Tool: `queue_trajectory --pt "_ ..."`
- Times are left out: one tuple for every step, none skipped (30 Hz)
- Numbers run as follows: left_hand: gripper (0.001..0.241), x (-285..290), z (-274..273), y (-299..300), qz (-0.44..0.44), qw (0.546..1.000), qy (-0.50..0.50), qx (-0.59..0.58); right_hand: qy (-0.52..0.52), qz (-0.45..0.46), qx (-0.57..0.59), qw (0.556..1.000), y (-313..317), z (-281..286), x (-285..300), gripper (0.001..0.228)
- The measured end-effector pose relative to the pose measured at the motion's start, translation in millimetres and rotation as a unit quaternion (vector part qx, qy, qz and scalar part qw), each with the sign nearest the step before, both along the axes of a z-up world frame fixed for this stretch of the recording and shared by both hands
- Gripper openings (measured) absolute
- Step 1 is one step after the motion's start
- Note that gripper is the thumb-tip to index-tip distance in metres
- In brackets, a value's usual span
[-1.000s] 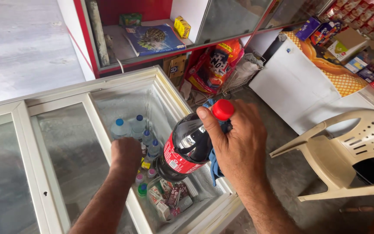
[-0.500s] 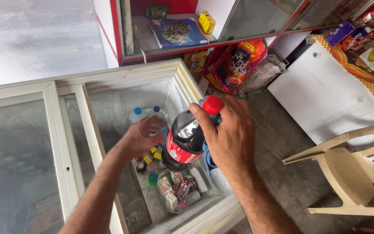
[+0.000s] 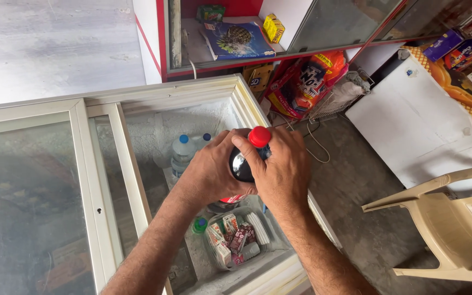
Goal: Wiping beverage bottles with a cloth and placing them into a glass-top freezer.
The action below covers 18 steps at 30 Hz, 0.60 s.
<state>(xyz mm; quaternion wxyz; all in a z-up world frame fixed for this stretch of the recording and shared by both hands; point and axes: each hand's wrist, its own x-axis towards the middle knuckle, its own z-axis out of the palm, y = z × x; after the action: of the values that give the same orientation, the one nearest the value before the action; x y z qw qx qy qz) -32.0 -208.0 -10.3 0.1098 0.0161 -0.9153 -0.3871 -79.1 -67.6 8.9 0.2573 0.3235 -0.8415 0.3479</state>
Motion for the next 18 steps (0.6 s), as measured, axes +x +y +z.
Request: queue_trajectory --pt "0.102 1 6 -4 0.001 1.000 0.001 -0.001 0.001 0.001 -0.001 1.000 -2 -2 -1 0.041" --pt "0.105 3 11 -6 -0.002 0.999 -0.029 -0.021 -0.006 0.005 -0.002 1.000 -4 -5 -1 0.041" --pt "0.108 6 16 -9 -0.005 0.997 -0.060 -0.041 -0.013 0.009 -0.004 1.000 -6 -7 0 0.042" --pt "0.108 8 15 -11 -0.003 0.997 -0.060 -0.041 -0.013 0.010 -0.004 1.000 -8 -9 1 0.042" --pt "0.103 10 14 -13 0.000 0.996 -0.074 -0.039 -0.011 0.015 0.003 1.000 -11 -10 3 0.043" --pt "0.099 12 13 -15 0.003 0.995 -0.088 -0.037 -0.009 0.020 0.011 1.000 -13 -11 4 0.043" --pt "0.099 13 10 -18 0.004 0.995 -0.088 -0.038 -0.010 0.021 0.011 1.000 -15 -13 4 0.043" --pt "0.098 14 6 -18 0.011 0.995 -0.085 -0.042 -0.009 0.029 0.018 0.999 -15 -14 4 0.043" --pt "0.098 15 2 -19 0.018 0.995 -0.081 -0.047 -0.007 0.038 0.024 0.999 -16 -16 4 0.044" --pt "0.098 15 0 -19 0.020 0.995 -0.081 -0.046 -0.007 0.040 0.025 0.999 -17 -17 3 0.044" --pt "0.099 16 -2 -19 0.034 0.995 -0.082 -0.051 -0.002 0.046 0.024 0.999 -18 -18 2 0.044" --pt "0.099 15 -4 -19 0.048 0.994 -0.082 -0.056 0.003 0.052 0.022 0.998 -20 -20 1 0.044" --pt "0.099 14 -5 -20 0.051 0.994 -0.082 -0.056 0.004 0.055 0.022 0.998 -21 -21 -2 0.044" --pt "0.099 14 -6 -20 0.058 0.993 -0.081 -0.068 -0.004 0.059 0.024 0.998 -20 -22 -4 0.045" --pt "0.098 14 -8 -19 0.066 0.991 -0.080 -0.080 -0.012 0.063 0.025 0.998 -20 -23 -6 0.046" --pt "0.098 12 -11 -22 0.070 0.991 -0.081 -0.081 -0.012 0.068 0.024 0.997 -23 -24 -12 0.046" --pt "0.097 11 -14 -25 0.078 0.991 -0.065 -0.086 -0.012 0.077 0.028 0.997 -27 -24 -17 0.048" --pt "0.096 12 -17 -26 0.084 0.991 -0.051 -0.091 -0.015 0.086 0.033 0.996 -28 -25 -21 0.050"
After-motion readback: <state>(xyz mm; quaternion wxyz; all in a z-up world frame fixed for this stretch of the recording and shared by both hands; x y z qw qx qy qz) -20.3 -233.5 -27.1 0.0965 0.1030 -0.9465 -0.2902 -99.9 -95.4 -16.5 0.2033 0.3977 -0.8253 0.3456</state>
